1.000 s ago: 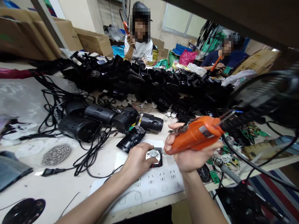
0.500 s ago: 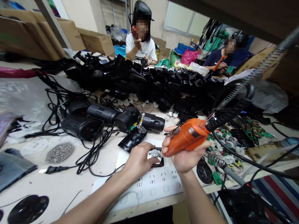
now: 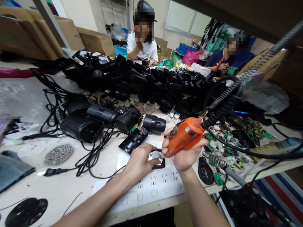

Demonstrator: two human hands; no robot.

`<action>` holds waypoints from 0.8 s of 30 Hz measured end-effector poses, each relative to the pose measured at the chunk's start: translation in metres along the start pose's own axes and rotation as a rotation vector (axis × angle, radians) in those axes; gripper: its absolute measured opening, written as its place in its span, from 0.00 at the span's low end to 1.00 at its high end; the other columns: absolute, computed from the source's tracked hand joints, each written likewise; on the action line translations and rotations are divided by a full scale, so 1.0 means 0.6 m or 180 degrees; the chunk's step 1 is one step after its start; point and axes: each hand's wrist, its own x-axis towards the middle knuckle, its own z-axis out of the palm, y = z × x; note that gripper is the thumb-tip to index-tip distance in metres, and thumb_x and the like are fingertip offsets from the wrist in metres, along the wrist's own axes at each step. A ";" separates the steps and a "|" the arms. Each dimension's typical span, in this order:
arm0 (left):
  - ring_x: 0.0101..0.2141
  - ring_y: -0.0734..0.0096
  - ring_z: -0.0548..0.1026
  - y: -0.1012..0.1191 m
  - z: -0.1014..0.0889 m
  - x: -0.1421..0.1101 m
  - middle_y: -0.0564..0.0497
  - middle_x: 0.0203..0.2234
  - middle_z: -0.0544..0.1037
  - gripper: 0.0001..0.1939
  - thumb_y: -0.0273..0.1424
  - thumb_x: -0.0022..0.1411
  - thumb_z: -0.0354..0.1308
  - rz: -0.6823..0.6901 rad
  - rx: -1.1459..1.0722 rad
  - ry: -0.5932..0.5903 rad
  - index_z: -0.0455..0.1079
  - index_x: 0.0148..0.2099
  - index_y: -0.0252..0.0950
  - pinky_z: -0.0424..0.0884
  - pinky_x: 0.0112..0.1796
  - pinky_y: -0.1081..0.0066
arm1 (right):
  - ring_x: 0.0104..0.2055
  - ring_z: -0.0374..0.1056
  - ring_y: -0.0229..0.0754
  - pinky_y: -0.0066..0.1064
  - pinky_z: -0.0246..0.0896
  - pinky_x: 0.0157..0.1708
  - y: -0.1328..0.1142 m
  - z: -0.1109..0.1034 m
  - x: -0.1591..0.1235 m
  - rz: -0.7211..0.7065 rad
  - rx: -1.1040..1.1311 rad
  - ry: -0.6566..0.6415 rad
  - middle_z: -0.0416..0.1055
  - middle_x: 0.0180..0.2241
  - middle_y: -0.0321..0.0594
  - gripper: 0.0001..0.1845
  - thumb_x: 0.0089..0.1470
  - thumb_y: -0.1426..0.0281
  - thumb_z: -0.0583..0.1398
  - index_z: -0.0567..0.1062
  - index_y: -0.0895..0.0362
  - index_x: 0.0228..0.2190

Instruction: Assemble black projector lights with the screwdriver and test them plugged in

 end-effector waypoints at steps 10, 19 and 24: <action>0.40 0.59 0.76 0.001 0.000 0.000 0.48 0.36 0.80 0.10 0.30 0.52 0.64 0.0078 -0.0144 0.0143 0.75 0.39 0.37 0.67 0.39 0.67 | 0.15 0.64 0.41 0.31 0.60 0.14 -0.037 0.021 -0.025 -0.0487 0.0287 -0.0128 0.70 0.17 0.39 0.42 0.39 0.32 0.52 0.80 0.56 0.31; 0.38 0.61 0.76 -0.003 0.003 0.000 0.49 0.33 0.77 0.05 0.26 0.49 0.63 0.0109 -0.0176 0.0169 0.73 0.32 0.36 0.68 0.38 0.68 | 0.11 0.60 0.38 0.29 0.56 0.11 0.005 0.043 -0.010 -0.0226 0.0238 -0.0243 0.69 0.15 0.36 0.45 0.36 0.29 0.52 0.77 0.58 0.30; 0.37 0.61 0.75 -0.003 0.002 0.000 0.49 0.32 0.77 0.05 0.24 0.48 0.62 0.0022 -0.0146 0.0140 0.70 0.30 0.36 0.67 0.37 0.68 | 0.10 0.60 0.39 0.31 0.59 0.11 0.011 0.046 -0.008 -0.0163 0.0160 -0.0221 0.67 0.12 0.35 0.46 0.35 0.28 0.49 0.76 0.58 0.29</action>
